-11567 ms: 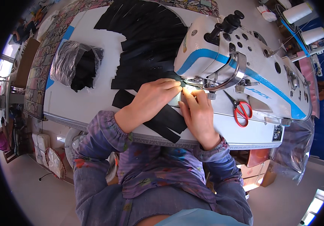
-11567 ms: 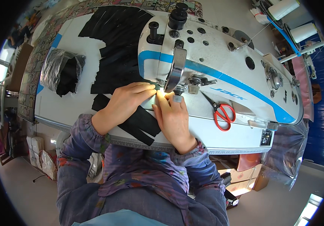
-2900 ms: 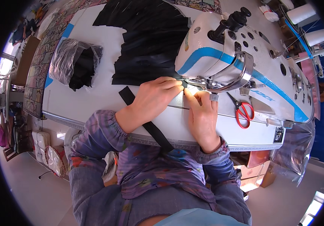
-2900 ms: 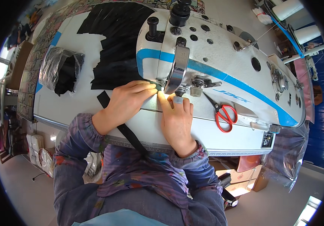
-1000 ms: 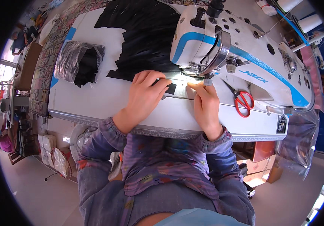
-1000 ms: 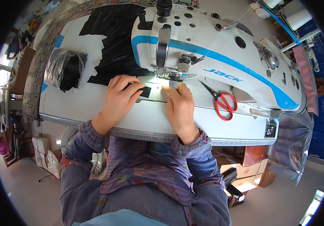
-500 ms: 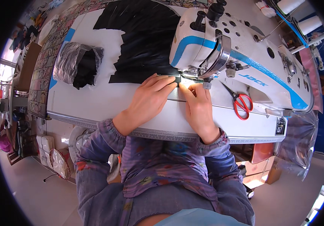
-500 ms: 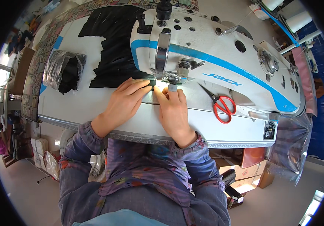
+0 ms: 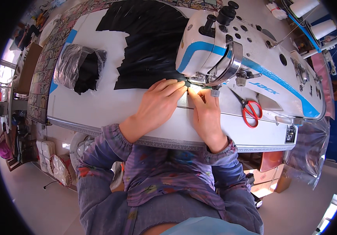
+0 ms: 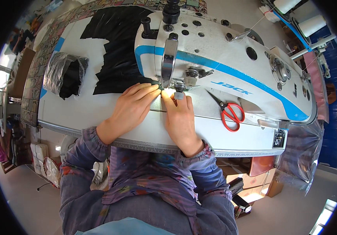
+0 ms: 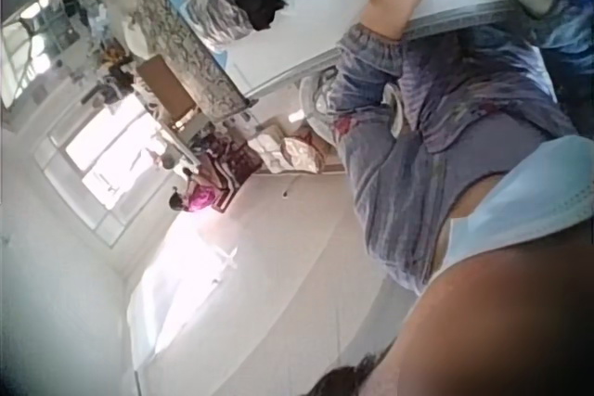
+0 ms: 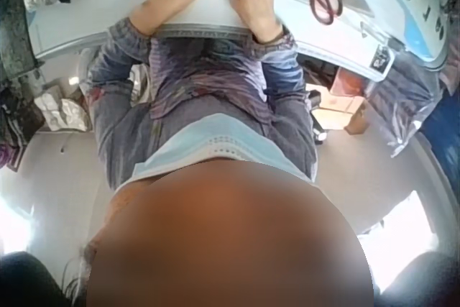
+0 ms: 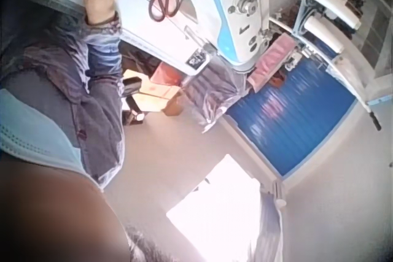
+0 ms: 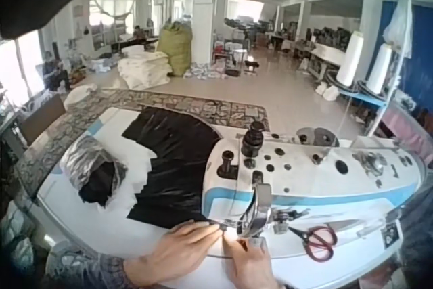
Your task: Sewing strips of black fabric using an industrial sewing machine.
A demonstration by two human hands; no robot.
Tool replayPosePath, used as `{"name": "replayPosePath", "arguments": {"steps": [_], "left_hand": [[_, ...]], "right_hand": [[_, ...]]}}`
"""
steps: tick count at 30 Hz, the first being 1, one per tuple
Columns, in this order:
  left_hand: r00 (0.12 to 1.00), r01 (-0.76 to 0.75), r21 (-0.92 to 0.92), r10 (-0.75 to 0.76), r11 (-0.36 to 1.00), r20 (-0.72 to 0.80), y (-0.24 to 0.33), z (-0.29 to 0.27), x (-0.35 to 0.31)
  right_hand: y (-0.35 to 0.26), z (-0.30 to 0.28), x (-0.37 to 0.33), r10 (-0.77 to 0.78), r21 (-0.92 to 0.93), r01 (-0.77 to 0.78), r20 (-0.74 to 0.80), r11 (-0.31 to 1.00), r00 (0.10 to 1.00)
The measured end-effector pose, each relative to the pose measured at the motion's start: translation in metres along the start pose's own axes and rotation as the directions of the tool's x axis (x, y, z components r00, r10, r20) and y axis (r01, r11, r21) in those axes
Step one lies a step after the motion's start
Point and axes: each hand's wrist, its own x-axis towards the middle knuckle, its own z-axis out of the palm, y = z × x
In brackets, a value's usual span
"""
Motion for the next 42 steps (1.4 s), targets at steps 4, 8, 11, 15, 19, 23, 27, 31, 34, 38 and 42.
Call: {"name": "replayPosePath", "arguments": {"steps": [4,8,11,15,19,23,27,31,34,38,42], "left_hand": [[1.000,-0.027,-0.002,0.027,1.000,-0.001,-0.003,-0.003,0.003],[1.000,-0.019,-0.014,0.019,1.000,0.004,-0.007,-0.003,0.006],[0.999,-0.030,-0.004,0.030,1.000,0.010,-0.009,-0.002,0.010],[0.999,-0.037,-0.019,0.037,0.999,0.003,-0.010,-0.001,0.011],[1.000,-0.026,-0.013,0.026,1.000,0.011,-0.013,0.001,0.012],[0.999,-0.039,-0.022,0.039,0.999,0.017,-0.018,0.003,0.017],[0.999,-0.018,-0.034,0.019,0.999,0.026,-0.023,0.003,0.025],[1.000,-0.011,-0.017,0.011,1.000,0.014,-0.029,0.002,0.022],[0.994,-0.041,-0.032,0.037,0.999,-0.104,-0.033,0.007,0.018],[0.861,0.058,-0.289,-0.194,0.956,-0.470,-0.023,-0.023,0.015],[0.535,0.188,-0.372,-0.412,0.909,-0.738,-0.031,-0.055,-0.026]], "right_hand": [[0.000,-0.002,0.000,0.005,-0.027,-0.004,0.018,1.000,1.000],[0.001,0.000,0.000,0.007,-0.017,-0.007,0.011,1.000,1.000],[0.001,-0.001,0.000,0.012,-0.012,-0.012,0.011,1.000,1.000],[0.001,-0.002,0.000,0.016,-0.015,-0.016,0.005,1.000,1.000],[0.001,0.000,-0.002,0.019,-0.005,-0.018,0.014,1.000,1.000],[0.002,-0.001,-0.002,-0.009,0.026,0.008,0.027,1.000,1.000],[0.002,-0.002,0.001,-0.008,0.006,0.008,0.025,1.000,1.000],[-0.006,-0.001,0.007,-0.008,0.007,0.008,0.001,1.000,1.000],[-0.010,-0.003,0.008,-0.041,0.061,0.042,-0.016,0.997,0.999],[-0.046,0.000,0.032,0.006,0.348,-0.033,0.080,0.937,0.997],[-0.095,0.038,0.096,-0.228,0.498,0.156,0.086,0.853,0.970]]}}
